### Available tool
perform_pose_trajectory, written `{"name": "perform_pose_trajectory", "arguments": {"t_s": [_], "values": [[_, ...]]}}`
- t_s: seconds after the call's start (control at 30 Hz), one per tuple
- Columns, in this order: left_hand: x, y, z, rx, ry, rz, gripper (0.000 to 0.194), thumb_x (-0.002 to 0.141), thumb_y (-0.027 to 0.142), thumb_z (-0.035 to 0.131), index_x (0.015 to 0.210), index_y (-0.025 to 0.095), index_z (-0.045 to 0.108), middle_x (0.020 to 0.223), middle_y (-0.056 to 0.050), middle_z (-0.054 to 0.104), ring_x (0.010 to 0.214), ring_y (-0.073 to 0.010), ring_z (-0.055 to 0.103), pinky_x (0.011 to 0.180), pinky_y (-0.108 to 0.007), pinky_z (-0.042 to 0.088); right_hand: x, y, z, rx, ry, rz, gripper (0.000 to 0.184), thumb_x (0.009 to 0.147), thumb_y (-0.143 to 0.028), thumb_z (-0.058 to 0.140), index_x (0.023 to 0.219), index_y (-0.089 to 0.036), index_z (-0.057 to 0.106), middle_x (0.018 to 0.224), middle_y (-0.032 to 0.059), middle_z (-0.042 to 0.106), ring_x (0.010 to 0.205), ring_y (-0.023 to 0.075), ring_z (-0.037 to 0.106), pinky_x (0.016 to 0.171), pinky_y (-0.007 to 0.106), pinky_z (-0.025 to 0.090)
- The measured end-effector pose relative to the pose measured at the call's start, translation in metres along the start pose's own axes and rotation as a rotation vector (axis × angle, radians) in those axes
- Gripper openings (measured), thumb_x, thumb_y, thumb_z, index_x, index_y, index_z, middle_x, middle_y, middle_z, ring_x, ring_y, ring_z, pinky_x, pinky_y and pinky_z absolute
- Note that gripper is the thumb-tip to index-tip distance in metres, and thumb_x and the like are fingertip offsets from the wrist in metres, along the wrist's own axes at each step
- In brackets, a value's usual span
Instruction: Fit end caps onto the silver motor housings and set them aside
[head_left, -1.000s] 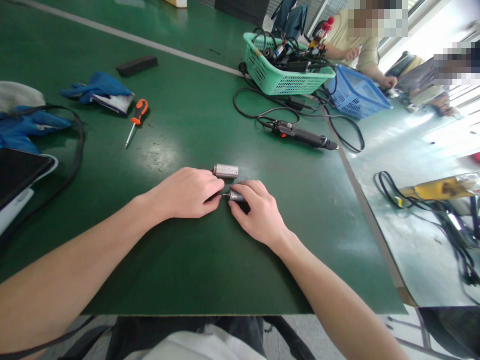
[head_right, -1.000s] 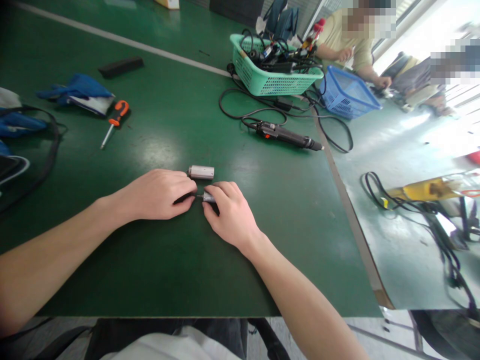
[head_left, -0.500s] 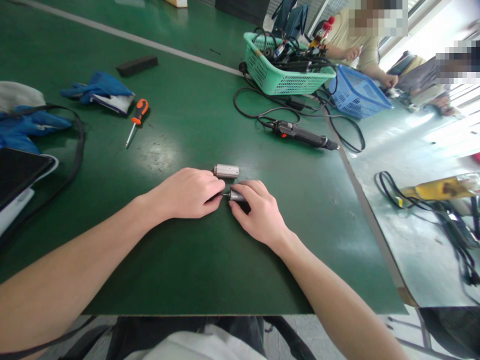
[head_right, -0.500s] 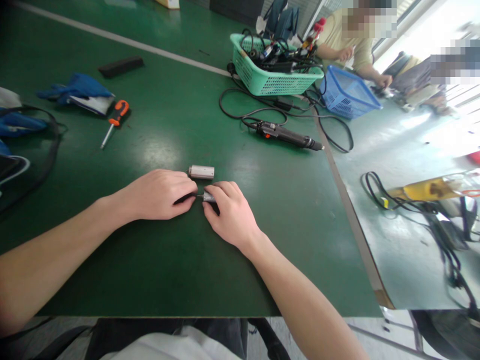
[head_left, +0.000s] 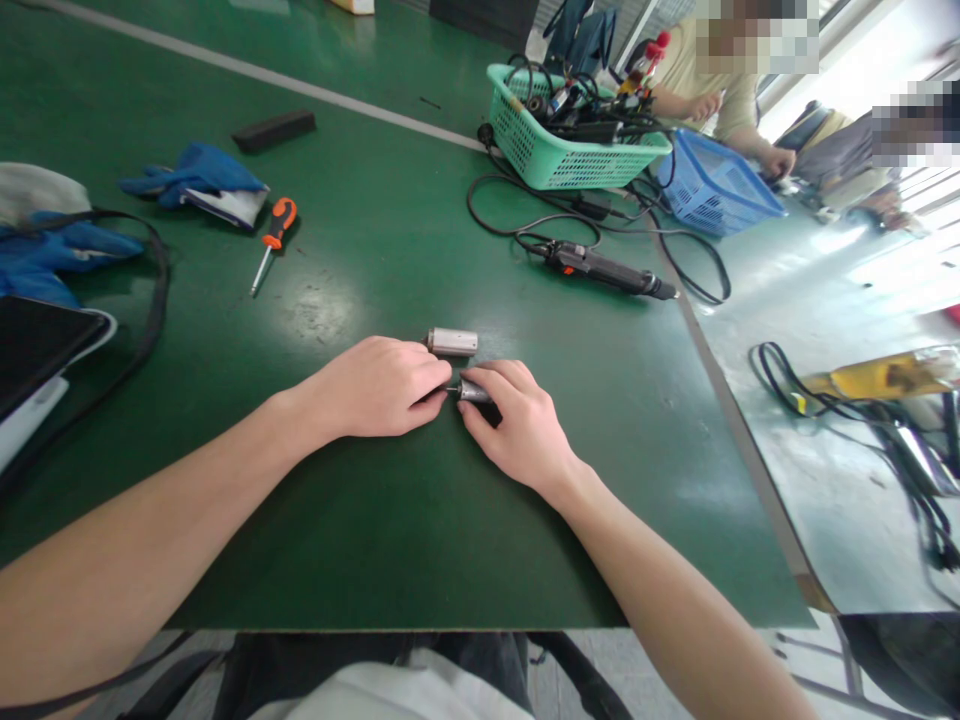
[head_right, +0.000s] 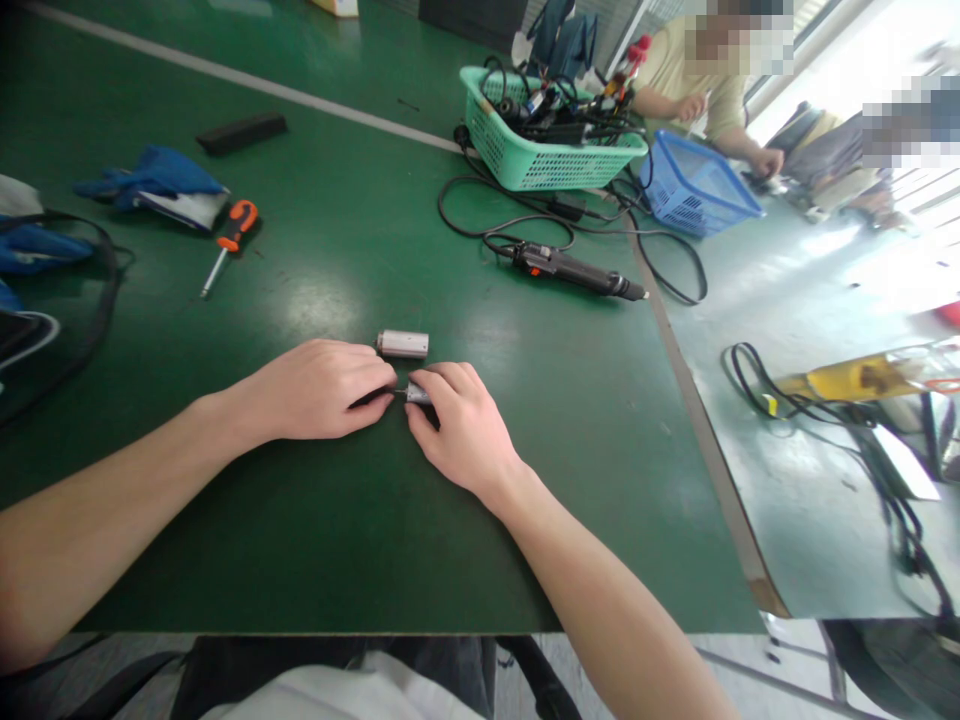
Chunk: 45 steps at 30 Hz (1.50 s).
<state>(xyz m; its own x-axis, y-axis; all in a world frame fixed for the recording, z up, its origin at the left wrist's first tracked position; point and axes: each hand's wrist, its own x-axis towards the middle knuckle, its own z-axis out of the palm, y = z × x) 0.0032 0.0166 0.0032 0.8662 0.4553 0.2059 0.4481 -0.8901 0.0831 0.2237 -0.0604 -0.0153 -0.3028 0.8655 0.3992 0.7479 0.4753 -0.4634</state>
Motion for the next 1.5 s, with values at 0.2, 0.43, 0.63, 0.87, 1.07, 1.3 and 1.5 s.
{"name": "perform_pose_trajectory", "arguments": {"t_s": [0.2, 0.43, 0.63, 0.87, 1.07, 1.3, 1.5], "values": [[0.0, 0.0, 0.0, -0.018, 0.002, -0.009, 0.023, 0.099, 0.03, 0.052, 0.085, 0.018, 0.067, 0.081, -0.006, 0.07, 0.074, -0.0197, 0.065, 0.067, -0.031, 0.046, 0.0, -0.001, 0.0, 0.0, -0.012, 0.009, 0.026, 0.098, -0.023, 0.06, 0.123, -0.022, 0.067, 0.118, 0.0111, 0.072, 0.111, 0.0292, 0.065, 0.099, 0.048, 0.057], [0.001, 0.0, -0.001, -0.008, -0.01, -0.017, 0.022, 0.1, 0.03, 0.054, 0.086, 0.018, 0.067, 0.083, -0.006, 0.072, 0.075, -0.0206, 0.067, 0.067, -0.03, 0.046, 0.0, 0.001, -0.001, -0.001, -0.017, -0.003, 0.025, 0.099, -0.023, 0.059, 0.123, -0.022, 0.066, 0.116, 0.0109, 0.071, 0.109, 0.029, 0.064, 0.098, 0.047, 0.057], [0.001, 0.0, 0.0, 0.012, -0.019, -0.03, 0.024, 0.102, 0.033, 0.054, 0.091, 0.018, 0.068, 0.087, -0.006, 0.074, 0.078, -0.0208, 0.069, 0.068, -0.03, 0.048, 0.001, -0.003, -0.006, -0.026, -0.096, -0.076, 0.029, 0.104, -0.02, 0.052, 0.13, -0.023, 0.065, 0.123, 0.0119, 0.068, 0.113, 0.0274, 0.062, 0.102, 0.046, 0.055], [0.002, 0.002, -0.002, -0.008, -0.062, -0.123, 0.028, 0.099, 0.043, 0.061, 0.094, 0.017, 0.07, 0.091, -0.007, 0.075, 0.08, -0.0227, 0.071, 0.068, -0.031, 0.049, 0.008, 0.012, -0.029, -0.233, -0.284, -0.153, 0.038, 0.105, -0.015, 0.044, 0.133, -0.025, 0.068, 0.127, 0.0139, 0.065, 0.114, 0.0292, 0.06, 0.097, 0.046, 0.056], [0.001, 0.0, -0.002, -0.04, -0.072, -0.103, 0.029, 0.101, 0.042, 0.058, 0.094, 0.017, 0.072, 0.089, -0.006, 0.075, 0.079, -0.0201, 0.071, 0.068, -0.029, 0.049, -0.002, 0.115, -0.079, -0.492, -0.14, 0.22, 0.04, 0.093, -0.011, 0.047, 0.125, -0.016, 0.071, 0.113, 0.0154, 0.07, 0.109, 0.0326, 0.065, 0.099, 0.049, 0.054], [0.0, -0.002, 0.001, -0.01, -0.037, -0.085, 0.026, 0.102, 0.035, 0.055, 0.092, 0.017, 0.071, 0.084, -0.006, 0.073, 0.075, -0.0193, 0.068, 0.067, -0.03, 0.048, -0.039, 0.173, -0.133, -0.637, -0.164, 0.541, 0.042, 0.091, -0.014, 0.047, 0.12, -0.012, 0.077, 0.116, 0.0224, 0.075, 0.107, 0.0321, 0.07, 0.096, 0.044, 0.049], [0.003, 0.003, -0.006, 0.032, 0.169, -0.269, 0.023, 0.101, 0.032, 0.051, 0.101, 0.015, 0.068, 0.089, -0.009, 0.07, 0.081, -0.0222, 0.064, 0.069, -0.033, 0.049, -0.042, 0.173, -0.131, -0.647, -0.156, 0.564, 0.048, 0.088, -0.012, 0.045, 0.126, -0.013, 0.075, 0.119, 0.0234, 0.074, 0.113, 0.0329, 0.069, 0.097, 0.044, 0.048]]}}
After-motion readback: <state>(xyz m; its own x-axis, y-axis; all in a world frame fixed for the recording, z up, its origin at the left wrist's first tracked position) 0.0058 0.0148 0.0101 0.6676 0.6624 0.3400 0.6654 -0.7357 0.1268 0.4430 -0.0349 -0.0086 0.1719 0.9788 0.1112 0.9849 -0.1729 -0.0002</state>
